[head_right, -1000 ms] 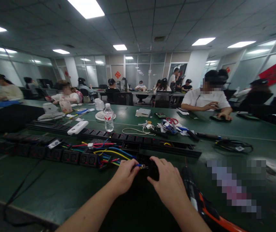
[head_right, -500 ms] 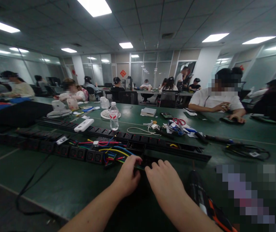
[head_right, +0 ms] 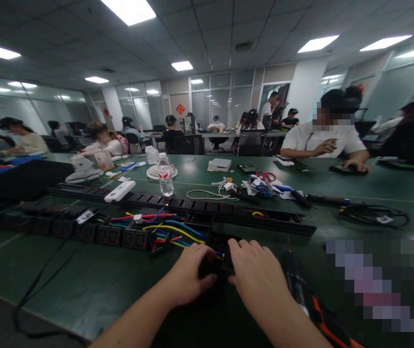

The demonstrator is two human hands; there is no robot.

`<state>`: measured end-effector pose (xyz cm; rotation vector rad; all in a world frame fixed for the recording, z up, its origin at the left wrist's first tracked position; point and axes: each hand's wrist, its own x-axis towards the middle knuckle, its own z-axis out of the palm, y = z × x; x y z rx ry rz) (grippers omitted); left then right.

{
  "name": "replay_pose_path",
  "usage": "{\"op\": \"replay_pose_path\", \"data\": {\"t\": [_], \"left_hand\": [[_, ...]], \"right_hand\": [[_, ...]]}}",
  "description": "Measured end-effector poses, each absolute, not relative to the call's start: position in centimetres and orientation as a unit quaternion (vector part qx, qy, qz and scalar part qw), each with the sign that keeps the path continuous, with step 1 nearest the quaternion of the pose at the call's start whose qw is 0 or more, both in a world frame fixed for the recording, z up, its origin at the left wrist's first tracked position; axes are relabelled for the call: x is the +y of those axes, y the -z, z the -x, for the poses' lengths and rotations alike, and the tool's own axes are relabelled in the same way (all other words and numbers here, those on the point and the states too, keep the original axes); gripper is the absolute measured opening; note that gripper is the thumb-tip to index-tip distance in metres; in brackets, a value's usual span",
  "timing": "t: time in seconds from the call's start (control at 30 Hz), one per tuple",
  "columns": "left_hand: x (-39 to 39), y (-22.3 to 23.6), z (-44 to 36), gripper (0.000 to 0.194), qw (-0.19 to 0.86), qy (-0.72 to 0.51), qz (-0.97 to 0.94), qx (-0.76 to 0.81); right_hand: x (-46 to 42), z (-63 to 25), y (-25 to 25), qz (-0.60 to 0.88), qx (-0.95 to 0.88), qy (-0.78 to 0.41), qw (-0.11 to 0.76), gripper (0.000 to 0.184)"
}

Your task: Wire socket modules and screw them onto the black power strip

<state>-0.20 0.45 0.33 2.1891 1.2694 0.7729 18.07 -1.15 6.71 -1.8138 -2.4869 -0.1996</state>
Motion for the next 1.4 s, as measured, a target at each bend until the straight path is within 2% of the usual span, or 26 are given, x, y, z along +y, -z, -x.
{"op": "replay_pose_path", "data": {"t": [0.13, 0.27, 0.43, 0.7, 0.83, 1.07, 1.17, 1.4], "left_hand": [[-0.1, -0.6, -0.3, 0.021, 0.201, -0.22, -0.827, 0.477], [0.2, -0.2, -0.3, 0.017, 0.149, -0.241, -0.791, 0.542], [0.6, -0.5, 0.2, 0.01, 0.063, -0.27, -0.724, 0.632], [0.9, 0.0, 0.1, 0.009, 0.067, -0.28, -0.702, 0.651], [1.1, -0.5, 0.3, 0.011, 0.069, -0.273, -0.705, 0.651], [5.0, -3.5, 0.8, 0.028, -0.036, -0.254, -0.7, 0.666], [6.8, -3.0, 0.7, 0.028, -0.028, -0.224, -0.703, 0.674], [8.7, -0.7, 1.0, 0.04, -0.008, -0.245, -0.703, 0.668]], "right_hand": [[-1.4, -18.4, -5.9, 0.601, -0.797, 0.028, 0.044, 0.053], [-1.8, -18.0, -5.6, 0.593, -0.804, -0.01, 0.049, 0.052], [-2.0, -17.2, -4.6, 0.57, -0.82, -0.049, 0.036, 0.061], [-1.2, -17.1, -4.1, 0.569, -0.82, -0.051, 0.036, 0.07], [-1.0, -17.0, -3.9, 0.567, -0.821, -0.054, 0.041, 0.072], [-1.1, -16.9, -4.0, 0.578, -0.811, -0.069, 0.052, 0.073], [-1.0, -16.9, -3.7, 0.583, -0.808, -0.073, 0.053, 0.069], [-0.6, -17.5, -2.9, 0.597, -0.793, -0.092, 0.073, 0.07]]}}
